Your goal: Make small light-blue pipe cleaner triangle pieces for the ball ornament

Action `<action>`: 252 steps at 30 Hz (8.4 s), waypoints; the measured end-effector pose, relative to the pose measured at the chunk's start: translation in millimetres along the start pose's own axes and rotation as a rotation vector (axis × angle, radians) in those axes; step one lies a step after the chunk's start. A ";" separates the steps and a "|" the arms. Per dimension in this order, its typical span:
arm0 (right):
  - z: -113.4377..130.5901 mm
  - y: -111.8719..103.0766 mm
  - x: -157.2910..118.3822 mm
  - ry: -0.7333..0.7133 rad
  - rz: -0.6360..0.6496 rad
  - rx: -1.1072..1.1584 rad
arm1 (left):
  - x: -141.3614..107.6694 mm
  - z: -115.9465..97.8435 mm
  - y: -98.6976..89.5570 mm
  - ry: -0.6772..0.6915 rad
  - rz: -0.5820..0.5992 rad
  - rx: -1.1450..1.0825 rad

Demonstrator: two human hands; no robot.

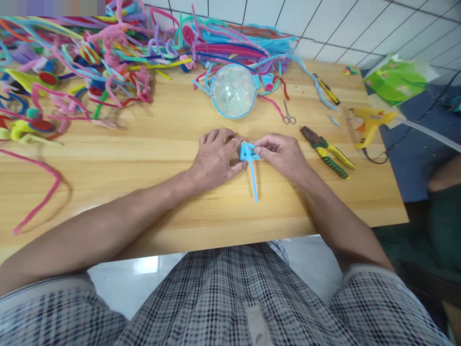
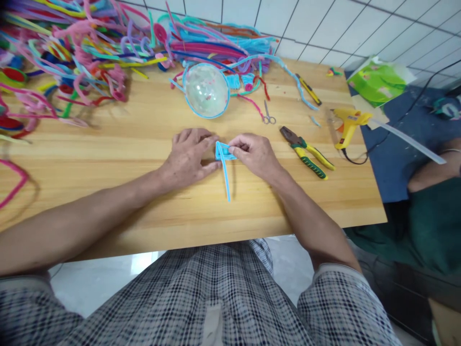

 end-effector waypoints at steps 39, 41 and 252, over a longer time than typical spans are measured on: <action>22.9 4.5 -14.7 -0.234 -0.228 -0.055 | -0.6 15.4 9.7 -0.133 0.037 -1.164; 25.1 4.7 -15.0 -0.251 -0.218 -0.090 | -1.2 15.1 11.3 -0.141 0.042 -1.165; 15.6 33.6 -11.8 0.205 0.058 0.720 | -7.2 -8.8 -12.7 -0.542 0.234 -1.394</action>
Point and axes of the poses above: each hand's wrist, its own x-axis towards the middle knuckle, its own y-axis out of the palm, z = x × y, the point moved 5 cm from there along x, towards the middle knuckle, and after that the axes turned 10 degrees about x, right-handed, at the moved point
